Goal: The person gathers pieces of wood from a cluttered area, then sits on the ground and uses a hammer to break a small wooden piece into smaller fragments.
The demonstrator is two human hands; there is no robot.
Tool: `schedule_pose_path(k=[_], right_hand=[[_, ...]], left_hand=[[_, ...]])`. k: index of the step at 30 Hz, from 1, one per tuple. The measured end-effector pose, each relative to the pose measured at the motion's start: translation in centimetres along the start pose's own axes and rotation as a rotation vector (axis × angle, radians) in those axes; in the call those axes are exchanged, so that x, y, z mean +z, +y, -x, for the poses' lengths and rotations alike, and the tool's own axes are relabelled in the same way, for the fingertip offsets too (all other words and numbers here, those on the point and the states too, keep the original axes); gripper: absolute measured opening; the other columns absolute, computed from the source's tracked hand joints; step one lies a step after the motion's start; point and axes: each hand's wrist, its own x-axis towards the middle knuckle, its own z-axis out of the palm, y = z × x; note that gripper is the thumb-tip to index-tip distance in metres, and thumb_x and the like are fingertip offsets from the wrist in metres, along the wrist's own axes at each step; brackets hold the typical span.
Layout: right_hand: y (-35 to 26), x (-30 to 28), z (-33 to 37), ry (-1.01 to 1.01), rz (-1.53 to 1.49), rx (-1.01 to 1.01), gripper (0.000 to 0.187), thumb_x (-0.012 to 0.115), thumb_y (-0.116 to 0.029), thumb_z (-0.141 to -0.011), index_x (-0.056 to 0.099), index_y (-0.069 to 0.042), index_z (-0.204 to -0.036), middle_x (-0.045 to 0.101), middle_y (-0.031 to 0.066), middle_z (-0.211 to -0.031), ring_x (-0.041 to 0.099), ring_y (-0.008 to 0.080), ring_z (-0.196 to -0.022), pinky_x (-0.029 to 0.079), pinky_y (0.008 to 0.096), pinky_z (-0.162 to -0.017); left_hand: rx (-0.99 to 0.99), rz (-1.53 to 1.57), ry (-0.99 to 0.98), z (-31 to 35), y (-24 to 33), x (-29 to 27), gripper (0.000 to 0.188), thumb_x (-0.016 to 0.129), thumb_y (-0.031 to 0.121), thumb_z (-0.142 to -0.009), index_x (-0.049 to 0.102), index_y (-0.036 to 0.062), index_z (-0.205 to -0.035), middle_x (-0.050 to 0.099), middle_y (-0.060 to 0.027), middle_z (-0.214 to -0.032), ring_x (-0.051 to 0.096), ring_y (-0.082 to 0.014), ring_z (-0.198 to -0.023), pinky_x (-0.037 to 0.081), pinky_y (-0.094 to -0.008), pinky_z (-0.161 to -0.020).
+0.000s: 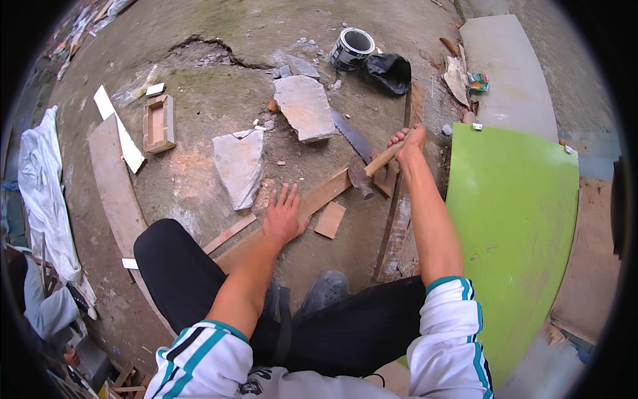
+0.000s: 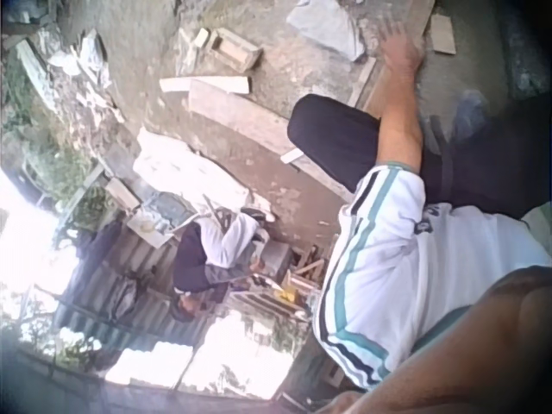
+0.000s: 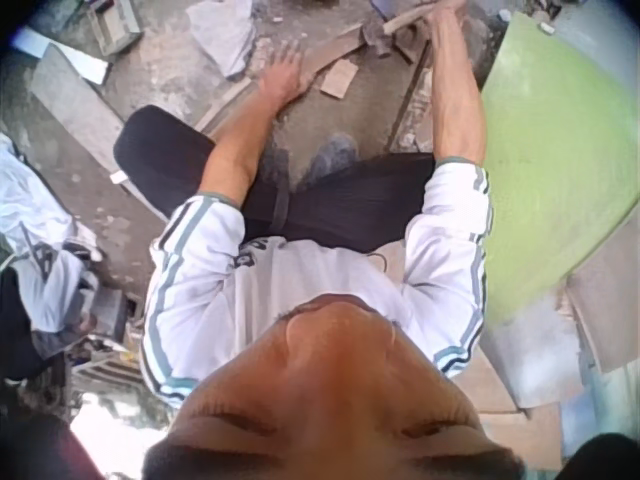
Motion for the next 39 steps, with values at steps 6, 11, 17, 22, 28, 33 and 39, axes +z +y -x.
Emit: schedule_pose_path(k=[6, 11, 17, 22, 28, 33, 39], right_hand=[[-0.2, 1.7, -4.7, -0.313, 0.200, 0.015, 0.040, 0.048, -0.048, -0.088, 0.036, -0.016, -0.067, 0.032, -0.0010, -0.052, 0.035, 0.0160, -0.045, 0.036, 0.0358, -0.051], [0.2, 4.4, -2.5, -0.755, 0.537, -0.005, 0.043, 0.051, -0.042, -0.090, 0.037, -0.013, -0.061, 0.032, -0.0014, -0.050, 0.036, 0.0147, -0.043, 0.036, 0.0333, -0.048], [0.9, 7.0, 1.0, -1.179, 0.917, -0.149, 0.045, 0.050, -0.030, -0.094, 0.039, -0.007, -0.057, 0.037, 0.0016, -0.049, 0.038, 0.0143, -0.042, 0.035, 0.0324, -0.044], [-1.3, 3.7, -0.1, -1.054, 0.706, -0.104, 0.046, 0.050, -0.033, -0.093, 0.038, -0.008, -0.056, 0.036, 0.0022, -0.048, 0.039, 0.0164, -0.041, 0.037, 0.0322, -0.045], [-4.0, -1.9, -5.8, -0.658, 0.182, -0.003, 0.045, 0.046, -0.042, -0.091, 0.034, -0.015, -0.056, 0.033, -0.0017, -0.046, 0.034, 0.0157, -0.041, 0.037, 0.0331, -0.049], [-15.8, -8.0, -4.5, -0.583, 0.056, -0.332, 0.042, 0.044, -0.041, -0.091, 0.036, -0.016, -0.058, 0.030, -0.0034, -0.045, 0.033, 0.0133, -0.042, 0.034, 0.0297, -0.050], [-18.4, -8.7, 4.6, -0.664, 0.003, -0.386, 0.043, 0.043, -0.040, -0.093, 0.037, -0.015, -0.058, 0.031, -0.0018, -0.046, 0.031, 0.0128, -0.043, 0.033, 0.0302, -0.050]], left_hand=[[0.020, 0.054, 0.016, -0.2, 0.0, -0.1, 0.071, 0.067, 0.048, -0.083, 0.051, 0.0049, -0.136, 0.033, -0.0096, -0.158, 0.023, -0.0286, -0.149, 0.018, -0.0483, -0.122], [0.000, 0.035, -0.032, -0.4, -0.2, -0.2, 0.073, 0.063, 0.051, -0.085, 0.048, 0.0053, -0.139, 0.030, -0.0080, -0.159, 0.020, -0.0289, -0.149, 0.017, -0.0482, -0.122], [-0.009, 0.051, -0.081, -0.7, -0.1, -0.4, 0.074, 0.063, 0.051, -0.085, 0.046, 0.0058, -0.141, 0.027, -0.0067, -0.160, 0.018, -0.0288, -0.150, 0.017, -0.0480, -0.122], [-0.024, 0.069, -0.104, -0.6, 0.1, -0.4, 0.074, 0.063, 0.052, -0.085, 0.046, 0.0061, -0.142, 0.027, -0.0062, -0.160, 0.018, -0.0290, -0.150, 0.016, -0.0478, -0.122], [-0.007, 0.065, -0.123, -0.7, -0.4, -0.4, 0.075, 0.062, 0.053, -0.086, 0.045, 0.0065, -0.142, 0.027, -0.0055, -0.161, 0.019, -0.0293, -0.150, 0.016, -0.0470, -0.123], [-0.027, 0.035, -0.136, -0.6, 0.0, -0.4, 0.076, 0.061, 0.055, -0.086, 0.045, 0.0060, -0.142, 0.028, -0.0057, -0.160, 0.018, -0.0291, -0.150, 0.016, -0.0474, -0.123], [-0.049, 0.025, -0.133, -0.6, 0.2, -0.6, 0.075, 0.056, 0.058, -0.088, 0.046, 0.0061, -0.141, 0.029, -0.0054, -0.159, 0.017, -0.0284, -0.150, 0.015, -0.0482, -0.122]])
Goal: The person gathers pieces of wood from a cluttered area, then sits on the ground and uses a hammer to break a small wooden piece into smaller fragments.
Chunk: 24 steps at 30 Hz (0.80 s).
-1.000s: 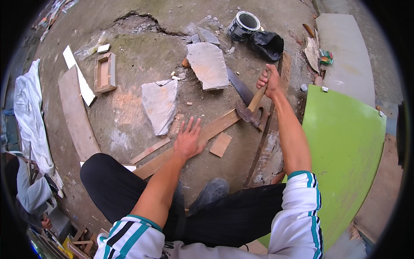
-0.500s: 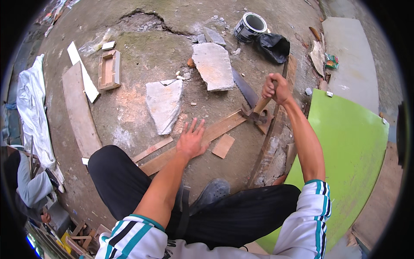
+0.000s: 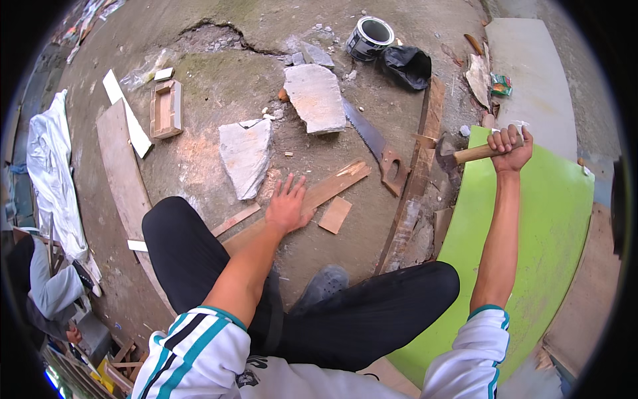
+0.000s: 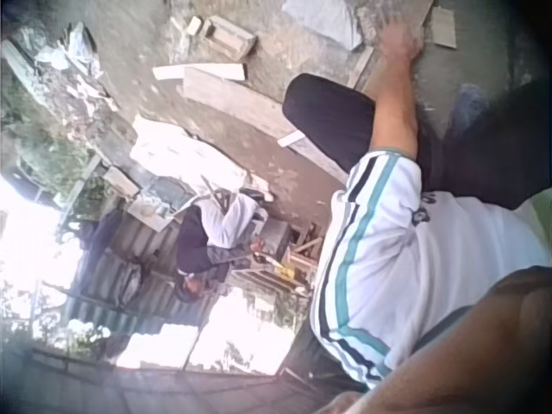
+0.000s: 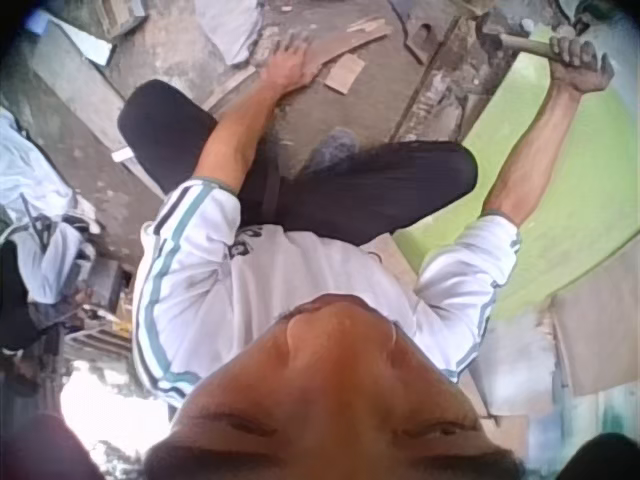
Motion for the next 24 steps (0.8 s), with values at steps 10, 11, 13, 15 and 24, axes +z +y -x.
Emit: schedule_pose_path(k=[10, 11, 13, 15, 24], right_hand=[[4.3, 7.1, 12.5, 0.029, -0.133, -0.108, 0.049, 0.036, -0.045, -0.093, 0.038, -0.014, -0.057, 0.032, 0.0012, -0.044, 0.033, 0.0172, -0.041, 0.036, 0.0342, -0.052], [5.2, 7.7, 13.5, 0.027, -0.131, -0.109, 0.049, 0.036, -0.046, -0.093, 0.038, -0.013, -0.056, 0.033, 0.0014, -0.044, 0.034, 0.0175, -0.041, 0.037, 0.0343, -0.052], [7.2, 8.6, 14.7, -0.007, -0.139, -0.104, 0.050, 0.035, -0.046, -0.094, 0.039, -0.013, -0.056, 0.034, 0.0020, -0.043, 0.035, 0.0181, -0.041, 0.038, 0.0346, -0.052], [8.6, 8.7, 15.7, -0.047, -0.138, -0.100, 0.052, 0.035, -0.046, -0.094, 0.039, -0.012, -0.055, 0.035, 0.0028, -0.043, 0.035, 0.0189, -0.040, 0.039, 0.0350, -0.052], [9.2, 9.8, 16.7, -0.387, -0.162, -0.094, 0.055, 0.034, -0.049, -0.096, 0.040, -0.013, -0.055, 0.036, 0.0006, -0.043, 0.035, 0.0166, -0.039, 0.039, 0.0326, -0.050]], left_hand=[[0.039, 0.022, 0.081, -0.3, -0.4, -0.1, 0.083, 0.036, 0.068, -0.094, 0.045, 0.0019, -0.143, 0.032, -0.0138, -0.157, 0.020, -0.0295, -0.149, 0.014, -0.0483, -0.122], [0.059, 0.029, 0.109, -0.6, -0.7, -0.2, 0.082, 0.035, 0.067, -0.095, 0.045, 0.0011, -0.143, 0.034, -0.0152, -0.156, 0.023, -0.0305, -0.148, 0.016, -0.0489, -0.121], [-0.109, 0.302, 0.039, -2.9, -2.1, -1.6, 0.081, 0.034, 0.067, -0.096, 0.048, 0.0011, -0.141, 0.044, -0.0169, -0.149, 0.035, -0.0319, -0.142, 0.023, -0.0488, -0.118], [-0.179, 0.675, -0.041, -5.1, -1.7, -5.0, 0.079, 0.037, 0.066, -0.096, 0.055, 0.0010, -0.135, 0.054, -0.0170, -0.139, 0.047, -0.0311, -0.133, 0.033, -0.0469, -0.112], [0.286, 0.929, -0.355, 0.4, 5.2, -16.7, 0.050, 0.061, 0.037, -0.096, 0.060, 0.0032, -0.132, 0.068, -0.0105, -0.113, 0.064, -0.0181, -0.106, 0.052, -0.0314, -0.087]])
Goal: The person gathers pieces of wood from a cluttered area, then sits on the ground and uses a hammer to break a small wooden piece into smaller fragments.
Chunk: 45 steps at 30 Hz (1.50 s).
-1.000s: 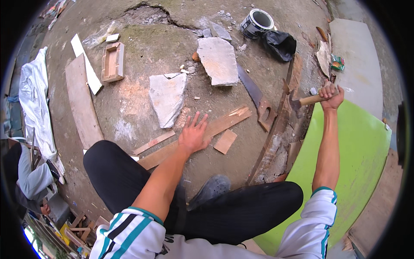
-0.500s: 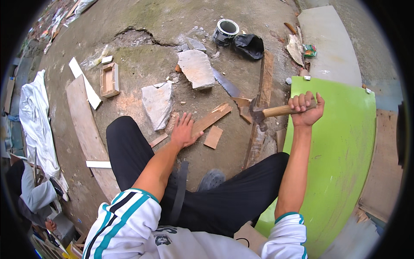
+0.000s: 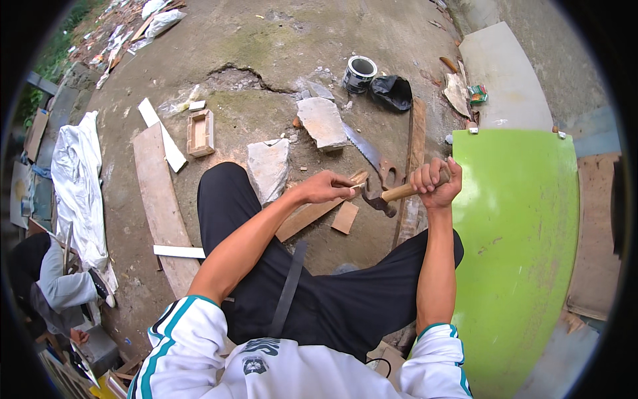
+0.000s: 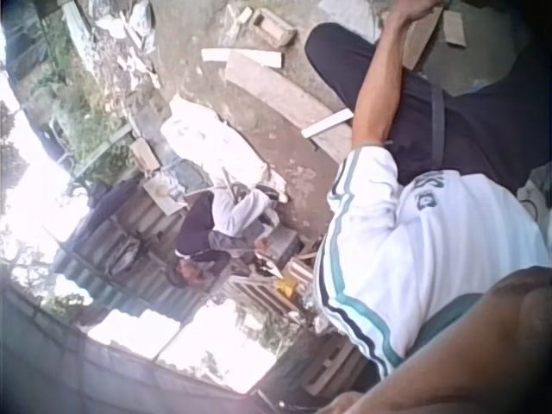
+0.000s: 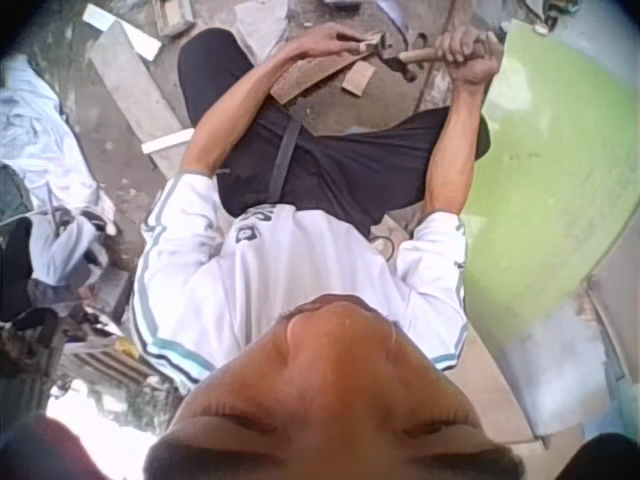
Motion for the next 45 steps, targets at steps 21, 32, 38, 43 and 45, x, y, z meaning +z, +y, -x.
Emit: schedule_pose_path(k=[21, 32, 38, 43, 45], right_hand=[[6.8, 6.6, -1.9, 0.567, 0.410, 0.202, 0.047, 0.047, -0.040, -0.099, 0.040, -0.011, -0.063, 0.038, 0.0020, -0.052, 0.042, 0.0152, -0.044, 0.040, 0.0337, -0.046], [8.5, 5.5, -1.3, 0.513, 0.484, 0.307, 0.053, 0.052, -0.048, -0.098, 0.043, -0.010, -0.062, 0.038, 0.0014, -0.050, 0.042, 0.0139, -0.042, 0.038, 0.0312, -0.041], [7.3, 5.2, -2.0, 0.535, 0.576, 0.253, 0.054, 0.052, -0.047, -0.098, 0.045, -0.008, -0.061, 0.040, 0.0014, -0.050, 0.044, 0.0133, -0.042, 0.037, 0.0304, -0.041], [5.9, 3.2, -2.4, 0.571, 0.508, 0.195, 0.053, 0.053, -0.048, -0.097, 0.044, -0.009, -0.062, 0.042, 0.0020, -0.053, 0.042, 0.0142, -0.042, 0.037, 0.0313, -0.041], [5.3, 2.3, -2.3, 0.591, 0.479, 0.178, 0.053, 0.053, -0.048, -0.097, 0.043, -0.009, -0.063, 0.041, 0.0022, -0.053, 0.042, 0.0146, -0.042, 0.037, 0.0319, -0.042]], left_hand=[[-0.143, -0.429, 0.552, -1.3, -4.6, 7.6, 0.024, 0.058, 0.021, -0.092, 0.070, 0.0106, -0.109, 0.068, -0.0253, -0.089, 0.064, -0.0455, -0.086, 0.051, -0.0529, -0.078], [0.223, 0.427, 0.765, 0.3, -4.5, -1.6, 0.032, 0.051, 0.021, -0.101, 0.058, -0.0001, -0.123, 0.070, -0.0090, -0.080, 0.069, -0.0144, -0.076, 0.055, -0.0319, -0.068], [-0.480, -0.515, -0.216, 2.2, -8.6, -0.4, 0.034, 0.056, 0.032, -0.095, 0.070, 0.0005, -0.093, 0.071, -0.0106, -0.089, 0.067, -0.0197, -0.072, 0.054, -0.0353, -0.065], [0.050, -0.147, 0.813, -2.4, -1.0, -6.6, 0.072, 0.054, 0.058, -0.093, 0.051, 0.0017, -0.138, 0.058, -0.0240, -0.133, 0.057, -0.0381, -0.119, 0.043, -0.0431, -0.102], [0.290, -0.085, 1.018, -3.4, 4.8, -10.2, 0.103, 0.052, 0.065, -0.092, 0.006, -0.0029, -0.154, 0.045, -0.0320, -0.143, 0.046, -0.0408, -0.133, 0.034, -0.0415, -0.111]])
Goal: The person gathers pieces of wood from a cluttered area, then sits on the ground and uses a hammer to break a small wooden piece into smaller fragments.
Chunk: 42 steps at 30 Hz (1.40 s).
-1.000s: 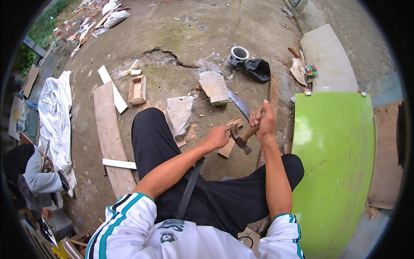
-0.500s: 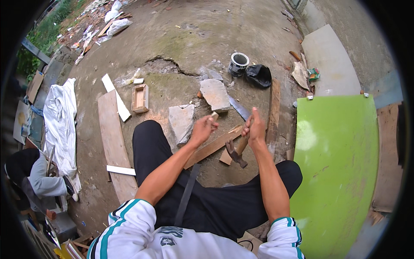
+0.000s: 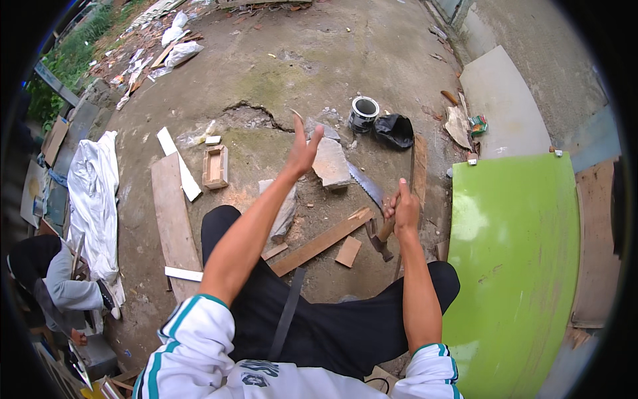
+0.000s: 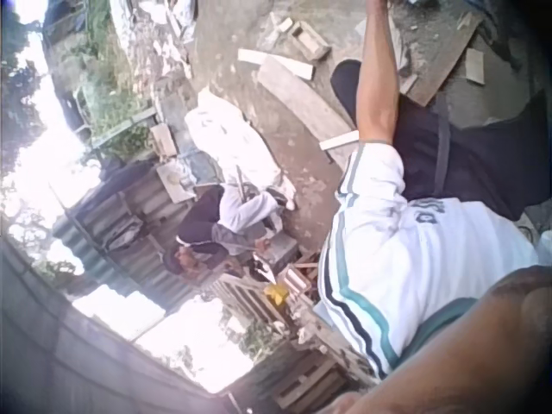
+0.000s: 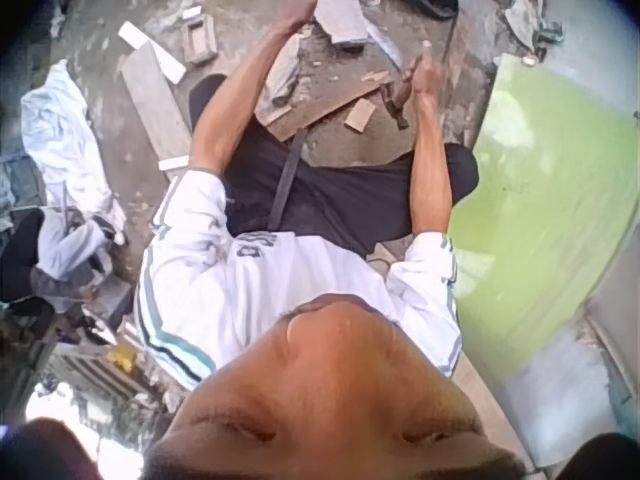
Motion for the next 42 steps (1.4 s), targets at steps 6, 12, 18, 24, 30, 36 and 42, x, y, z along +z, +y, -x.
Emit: schedule_pose_path(k=[6, 12, 18, 24, 30, 36, 42], right_hand=[[-1.7, -1.4, -0.4, 0.062, -0.099, -0.065, 0.052, 0.052, -0.048, -0.097, 0.043, -0.009, -0.065, 0.040, 0.0025, -0.054, 0.043, 0.0152, -0.045, 0.038, 0.0322, -0.045], [-4.0, -2.3, 0.0, 0.109, -0.168, -0.132, 0.051, 0.051, -0.046, -0.099, 0.042, -0.009, -0.065, 0.038, 0.0030, -0.055, 0.042, 0.0157, -0.048, 0.039, 0.0323, -0.050], [-4.7, -4.7, 0.6, 0.218, -0.087, -0.190, 0.054, 0.048, -0.044, -0.101, 0.045, -0.006, -0.063, 0.043, 0.0046, -0.056, 0.044, 0.0156, -0.047, 0.038, 0.0307, -0.047], [-5.0, -6.2, 1.2, 0.196, -0.164, -0.160, 0.054, 0.050, -0.043, -0.101, 0.045, -0.006, -0.062, 0.043, 0.0042, -0.054, 0.045, 0.0154, -0.046, 0.038, 0.0300, -0.046], [-4.4, -6.4, 0.5, 0.187, -0.143, -0.165, 0.055, 0.052, -0.041, -0.100, 0.046, -0.005, -0.059, 0.045, 0.0047, -0.054, 0.045, 0.0150, -0.045, 0.037, 0.0299, -0.045], [-4.5, -6.2, 0.7, 0.190, -0.061, -0.161, 0.055, 0.051, -0.043, -0.100, 0.047, -0.006, -0.060, 0.043, 0.0042, -0.054, 0.044, 0.0148, -0.047, 0.038, 0.0304, -0.047], [-4.4, -5.5, 0.6, 0.183, -0.057, -0.140, 0.054, 0.051, -0.045, -0.099, 0.045, -0.007, -0.061, 0.042, 0.0037, -0.055, 0.044, 0.0148, -0.048, 0.039, 0.0307, -0.049]], left_hand=[[-0.040, -0.363, -0.249, 3.4, -5.2, 3.3, 0.057, 0.061, 0.043, -0.091, 0.055, 0.0068, -0.134, 0.064, -0.0204, -0.124, 0.063, -0.0383, -0.111, 0.049, -0.0444, -0.095], [-0.177, -0.660, -0.628, 15.0, -13.3, 8.0, 0.059, 0.065, 0.038, -0.088, 0.051, 0.0146, -0.140, 0.055, -0.0189, -0.137, 0.057, -0.0355, -0.120, 0.048, -0.0451, -0.098], [0.067, -0.947, -0.694, 16.8, -11.4, 13.1, 0.074, 0.066, 0.038, -0.088, 0.032, 0.0211, -0.152, 0.035, -0.0166, -0.152, 0.044, -0.0358, -0.133, 0.042, -0.0508, -0.104], [0.114, -0.819, -0.577, 15.6, -12.8, 14.4, 0.050, 0.064, 0.033, -0.090, 0.051, 0.0191, -0.136, 0.048, -0.0136, -0.138, 0.050, -0.0343, -0.125, 0.045, -0.0501, -0.099], [-0.112, -0.546, -0.440, 14.0, -12.7, 16.3, 0.023, 0.067, 0.024, -0.088, 0.065, 0.0124, -0.107, 0.060, -0.0137, -0.120, 0.059, -0.0343, -0.111, 0.049, -0.0450, -0.092], [-0.393, -0.382, -0.306, 13.1, -13.4, 17.9, 0.024, 0.070, 0.024, -0.086, 0.064, 0.0078, -0.102, 0.068, -0.0142, -0.108, 0.064, -0.0342, -0.103, 0.049, -0.0426, -0.090], [-0.291, -0.410, -0.387, 13.0, -16.4, 12.5, 0.039, 0.055, 0.041, -0.096, 0.067, 0.0053, -0.108, 0.070, -0.0204, -0.102, 0.067, -0.0381, -0.096, 0.051, -0.0458, -0.085]])
